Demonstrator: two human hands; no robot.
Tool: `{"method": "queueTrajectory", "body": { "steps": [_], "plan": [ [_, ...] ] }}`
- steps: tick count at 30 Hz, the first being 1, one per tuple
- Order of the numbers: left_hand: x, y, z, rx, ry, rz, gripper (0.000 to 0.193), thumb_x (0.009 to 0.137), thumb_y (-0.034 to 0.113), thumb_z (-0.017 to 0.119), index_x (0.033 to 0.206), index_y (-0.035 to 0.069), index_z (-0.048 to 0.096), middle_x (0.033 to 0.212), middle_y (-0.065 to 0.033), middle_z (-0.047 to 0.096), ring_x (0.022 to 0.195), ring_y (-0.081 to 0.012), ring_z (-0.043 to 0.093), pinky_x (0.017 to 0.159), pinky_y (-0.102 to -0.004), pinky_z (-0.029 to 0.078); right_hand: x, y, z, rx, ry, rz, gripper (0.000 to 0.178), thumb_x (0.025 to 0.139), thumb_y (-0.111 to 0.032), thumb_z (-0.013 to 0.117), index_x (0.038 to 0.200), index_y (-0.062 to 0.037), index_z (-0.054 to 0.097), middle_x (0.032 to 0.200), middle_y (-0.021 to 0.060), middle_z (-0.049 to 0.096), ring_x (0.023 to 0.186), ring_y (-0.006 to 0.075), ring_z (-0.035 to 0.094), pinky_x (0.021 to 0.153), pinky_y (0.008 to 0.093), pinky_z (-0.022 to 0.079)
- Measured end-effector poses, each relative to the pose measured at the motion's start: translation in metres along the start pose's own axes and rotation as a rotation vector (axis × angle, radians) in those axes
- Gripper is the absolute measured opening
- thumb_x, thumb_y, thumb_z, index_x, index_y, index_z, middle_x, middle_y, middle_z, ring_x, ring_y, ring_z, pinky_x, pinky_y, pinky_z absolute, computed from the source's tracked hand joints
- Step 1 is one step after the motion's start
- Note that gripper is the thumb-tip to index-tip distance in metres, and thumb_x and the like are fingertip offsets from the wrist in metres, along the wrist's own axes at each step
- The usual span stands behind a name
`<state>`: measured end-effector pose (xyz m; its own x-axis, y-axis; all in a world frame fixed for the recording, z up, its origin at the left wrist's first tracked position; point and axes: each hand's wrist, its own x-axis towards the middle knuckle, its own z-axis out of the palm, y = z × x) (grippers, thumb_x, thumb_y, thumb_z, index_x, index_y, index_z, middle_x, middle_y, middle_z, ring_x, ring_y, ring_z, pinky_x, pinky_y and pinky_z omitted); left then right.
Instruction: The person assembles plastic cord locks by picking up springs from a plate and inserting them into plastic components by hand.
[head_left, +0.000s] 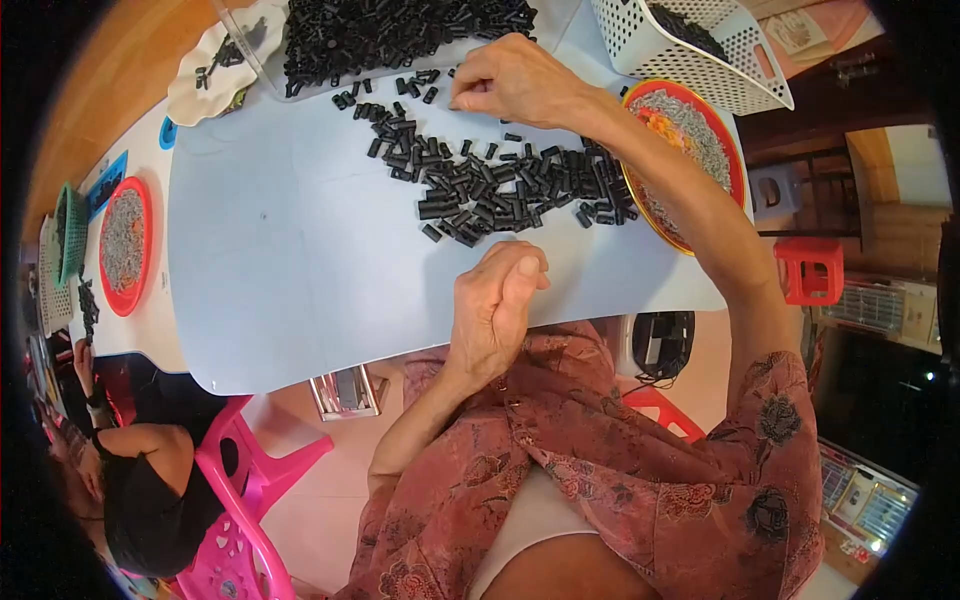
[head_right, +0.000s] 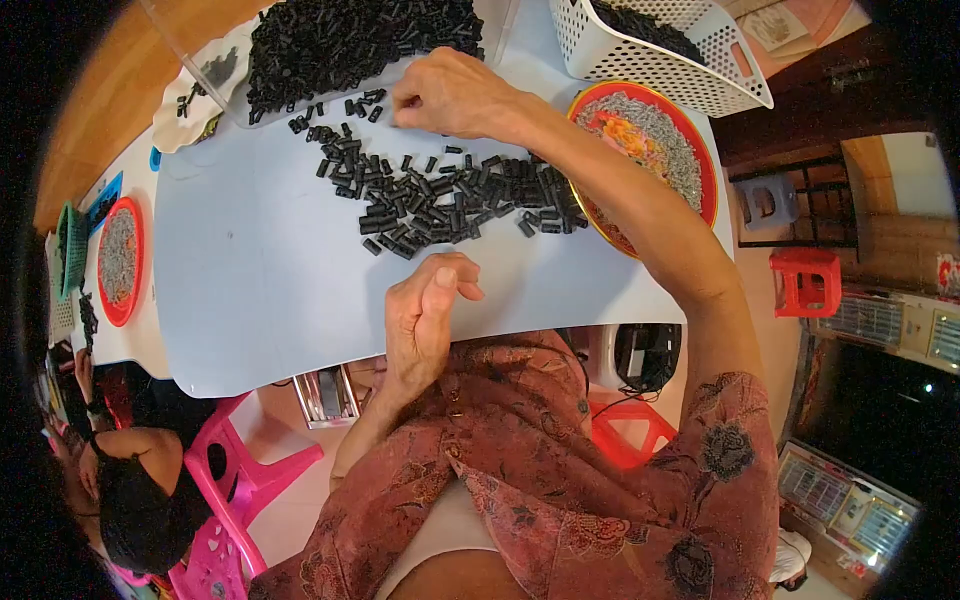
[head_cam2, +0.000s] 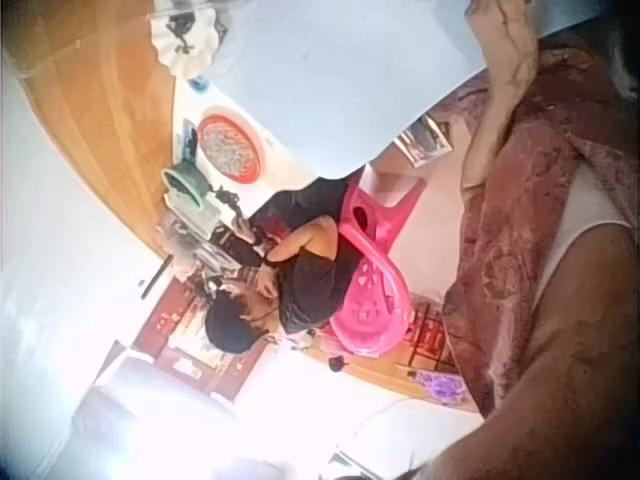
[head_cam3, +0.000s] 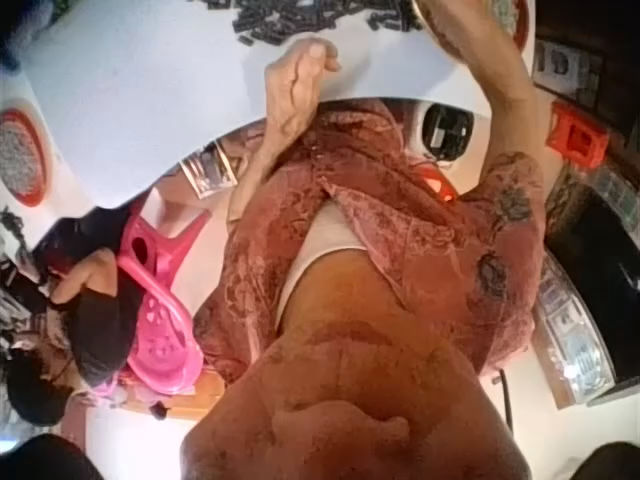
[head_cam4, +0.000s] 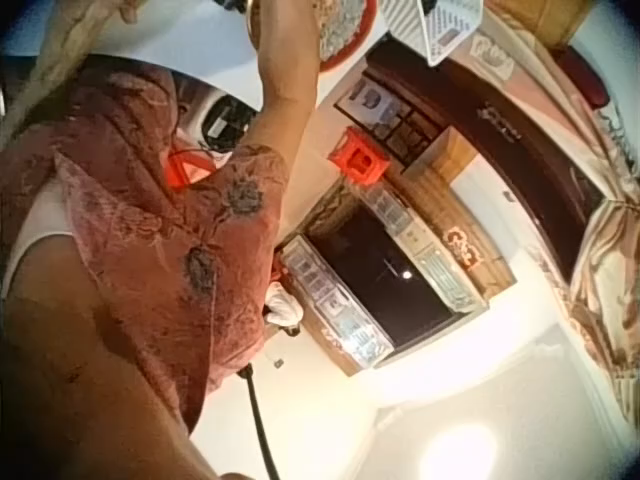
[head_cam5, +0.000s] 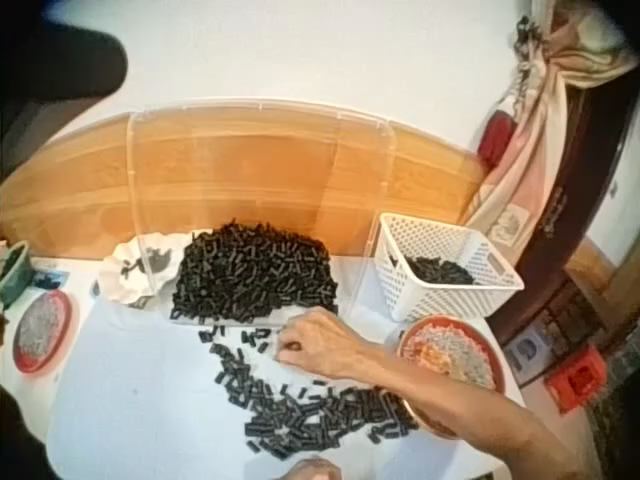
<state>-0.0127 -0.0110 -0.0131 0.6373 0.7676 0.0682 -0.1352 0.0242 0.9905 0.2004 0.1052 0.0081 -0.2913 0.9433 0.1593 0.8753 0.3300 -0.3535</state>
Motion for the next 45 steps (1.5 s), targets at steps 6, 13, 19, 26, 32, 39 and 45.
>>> {"method": "queueTrajectory", "body": {
  "steps": [6, 13, 19, 26, 32, 39, 45],
  "plan": [
    [0.001, -0.001, 0.001, 0.015, -0.011, 0.024, 0.036, 0.097, 0.025, 0.045, 0.083, -0.006, 0.055, 0.074, -0.0126, 0.057, 0.072, -0.0223, 0.055, 0.067, -0.032, 0.045, 0.009, 0.012, 0.005, -0.082, 0.309, -0.088, 0.017, 0.08, -0.007, 0.059, 0.096, -0.0043, 0.066, 0.081, 0.0091, 0.06, 0.07, 0.0267, 0.059, 0.065, 0.035, 0.049],
    [0.001, 0.001, 0.002, 0.002, -0.013, 0.003, 0.033, 0.097, 0.022, 0.045, 0.081, -0.006, 0.054, 0.073, -0.0125, 0.056, 0.071, -0.0228, 0.053, 0.067, -0.0329, 0.044, 0.024, 0.001, 0.014, -0.105, 0.211, -0.151, 0.019, 0.079, -0.008, 0.061, 0.097, -0.0051, 0.066, 0.086, 0.0091, 0.062, 0.073, 0.0287, 0.061, 0.069, 0.0372, 0.049],
    [0.001, -0.006, 0.0, 0.048, -0.029, 0.041, 0.043, 0.098, 0.031, 0.041, 0.088, -0.006, 0.06, 0.084, -0.0108, 0.061, 0.067, -0.0142, 0.055, 0.059, -0.0265, 0.039, 0.016, 0.0, 0.013, -0.144, 0.175, -0.052, 0.017, 0.079, -0.009, 0.061, 0.095, -0.0056, 0.066, 0.088, 0.0097, 0.065, 0.075, 0.0286, 0.062, 0.07, 0.0362, 0.05],
    [0.0, 0.002, 0.002, 0.011, -0.005, -0.01, 0.032, 0.096, 0.02, 0.045, 0.083, -0.007, 0.055, 0.076, -0.0124, 0.058, 0.07, -0.0203, 0.055, 0.066, -0.0308, 0.045, 0.016, -0.001, 0.012, -0.171, 0.171, 0.003, 0.015, 0.079, -0.01, 0.061, 0.092, -0.0052, 0.067, 0.084, 0.0108, 0.065, 0.076, 0.0299, 0.063, 0.069, 0.0378, 0.05],
    [0.0, 0.0, 0.003, 0.039, -0.016, -0.005, 0.034, 0.096, 0.022, 0.045, 0.082, -0.007, 0.055, 0.077, -0.0122, 0.058, 0.072, -0.0202, 0.055, 0.068, -0.0309, 0.045, 0.022, 0.005, 0.016, -0.305, 0.059, 0.047, 0.013, 0.078, -0.01, 0.061, 0.09, -0.005, 0.067, 0.082, 0.0117, 0.066, 0.073, 0.0302, 0.063, 0.067, 0.0382, 0.051],
    [-0.001, -0.001, 0.004, 0.073, -0.001, 0.014, 0.036, 0.096, 0.025, 0.046, 0.084, -0.007, 0.056, 0.078, -0.0126, 0.058, 0.067, -0.0189, 0.058, 0.064, -0.0299, 0.045, -0.002, 0.0, 0.004, 0.093, 0.257, 0.076, 0.016, 0.072, -0.012, 0.061, 0.085, -0.0056, 0.068, 0.077, 0.0127, 0.067, 0.072, 0.0289, 0.065, 0.068, 0.0361, 0.051],
    [0.001, -0.001, 0.003, 0.101, -0.009, 0.032, 0.035, 0.097, 0.024, 0.046, 0.085, -0.007, 0.056, 0.079, -0.0116, 0.058, 0.067, -0.0174, 0.058, 0.063, -0.029, 0.045, -0.037, -0.025, -0.025, 0.144, 0.263, 0.13, 0.016, 0.076, -0.013, 0.064, 0.081, 0.0012, 0.069, 0.069, 0.0155, 0.067, 0.06, 0.0217, 0.065, 0.054, 0.0328, 0.049]
  ]
}}
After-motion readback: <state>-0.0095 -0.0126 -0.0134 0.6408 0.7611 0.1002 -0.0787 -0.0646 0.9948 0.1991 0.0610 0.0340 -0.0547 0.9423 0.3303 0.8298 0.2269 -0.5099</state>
